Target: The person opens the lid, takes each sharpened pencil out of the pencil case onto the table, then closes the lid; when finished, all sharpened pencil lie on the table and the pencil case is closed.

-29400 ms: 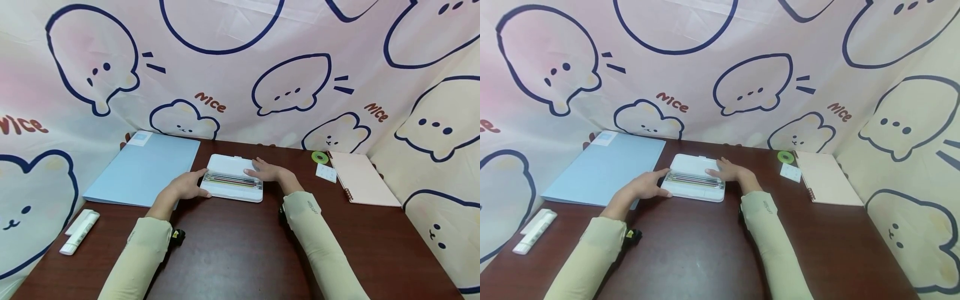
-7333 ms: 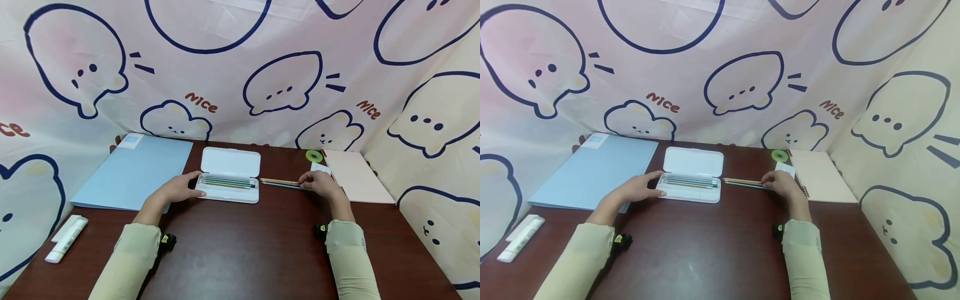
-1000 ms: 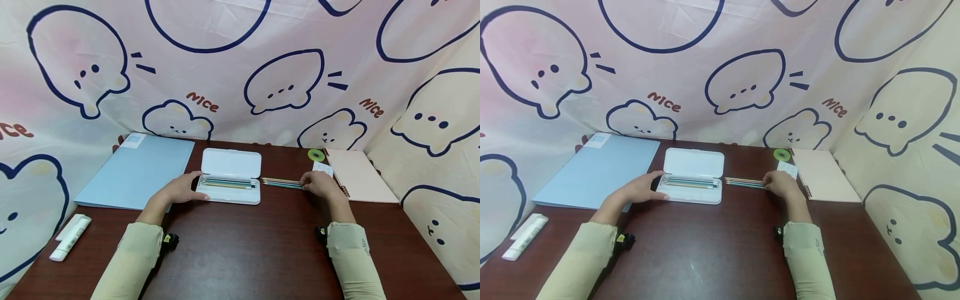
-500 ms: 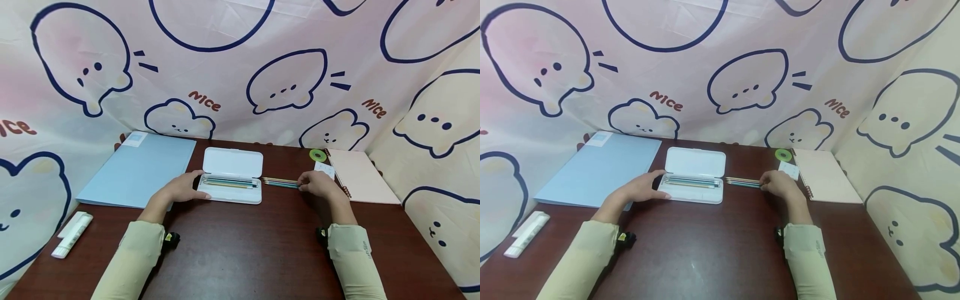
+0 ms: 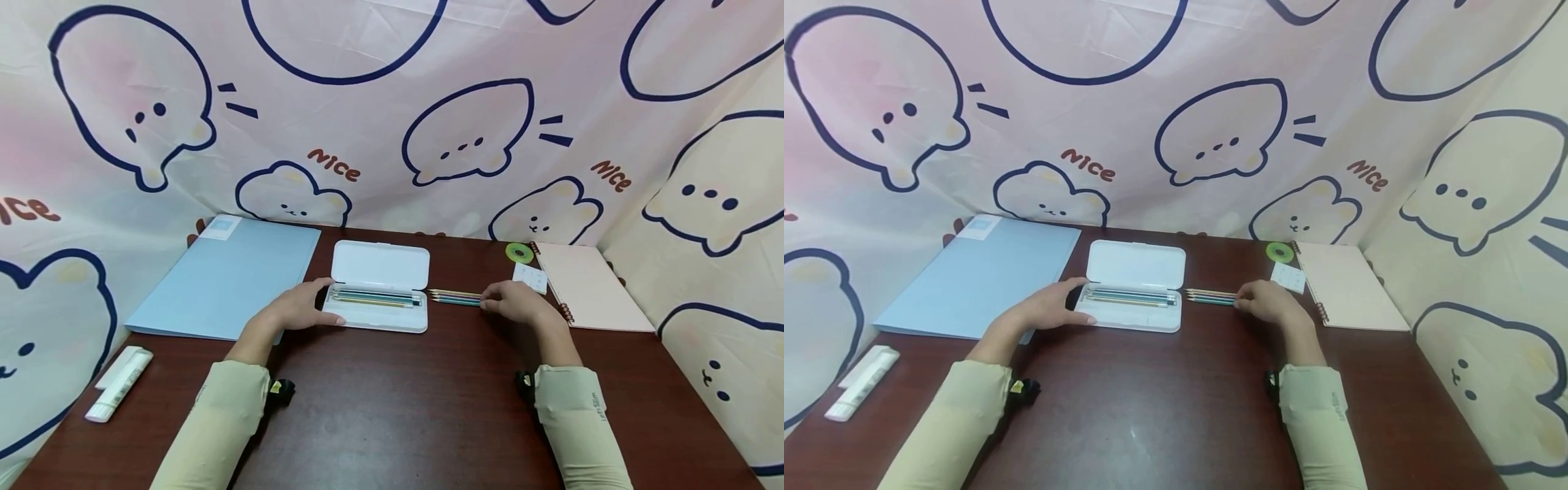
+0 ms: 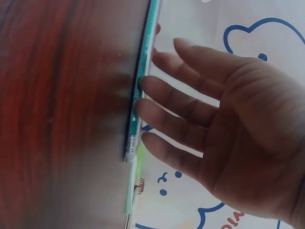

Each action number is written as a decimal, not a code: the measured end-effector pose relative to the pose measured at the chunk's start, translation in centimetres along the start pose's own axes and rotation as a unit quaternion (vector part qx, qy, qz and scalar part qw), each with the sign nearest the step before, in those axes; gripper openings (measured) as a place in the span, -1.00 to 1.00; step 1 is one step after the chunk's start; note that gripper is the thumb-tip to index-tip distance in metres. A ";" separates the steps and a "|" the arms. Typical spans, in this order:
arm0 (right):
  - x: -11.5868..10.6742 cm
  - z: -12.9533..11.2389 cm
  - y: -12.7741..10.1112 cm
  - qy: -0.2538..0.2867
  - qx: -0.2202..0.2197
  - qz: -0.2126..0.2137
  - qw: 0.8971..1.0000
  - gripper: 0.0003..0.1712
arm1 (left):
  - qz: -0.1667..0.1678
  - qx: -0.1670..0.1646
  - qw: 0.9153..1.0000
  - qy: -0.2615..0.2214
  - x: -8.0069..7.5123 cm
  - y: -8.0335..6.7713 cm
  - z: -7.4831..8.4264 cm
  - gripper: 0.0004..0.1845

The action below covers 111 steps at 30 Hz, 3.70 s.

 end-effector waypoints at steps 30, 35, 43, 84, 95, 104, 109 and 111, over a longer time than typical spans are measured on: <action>4.6 -15.0 6.1 0.017 -0.158 -0.044 0.986 -0.62 | 0.001 -0.011 1.000 -0.004 0.3 0.0 0.4 0.09; 5.6 -15.3 6.5 0.004 -0.159 -0.070 0.985 -0.68 | 0.004 -0.012 1.000 -0.004 0.1 -0.1 0.4 0.08; 6.3 -15.1 7.3 0.007 -0.142 -0.071 0.987 -0.67 | 0.003 -0.013 1.000 -0.003 0.0 -0.1 0.5 0.08; -1.2 -1.4 1.0 0.059 -0.029 0.093 0.994 -0.84 | -0.002 -0.016 1.000 0.001 0.2 0.0 0.1 0.10; -2.4 2.8 -1.5 0.040 0.014 0.101 0.994 -0.83 | 0.002 -0.011 1.000 0.000 0.3 0.0 0.0 0.11; -1.5 3.6 -1.5 0.050 0.030 0.075 0.996 -0.87 | 0.001 -0.006 1.000 -0.001 0.2 0.1 0.0 0.09; -1.3 3.3 -1.3 0.054 0.024 0.066 0.996 -0.88 | 0.002 -0.008 1.000 0.001 0.0 0.1 0.0 0.08; -1.2 3.2 -1.3 0.050 0.025 0.062 0.996 -0.88 | 0.000 -0.008 1.000 0.002 0.1 0.1 0.1 0.09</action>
Point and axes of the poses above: each hand's wrist, its own y-axis towards the middle knuckle, its own x-axis out of the palm, z = x × y, the point moved 8 cm from there along y, towards the middle knuckle, and after that the axes turned 7 degrees about -x, right-handed, at the moved point
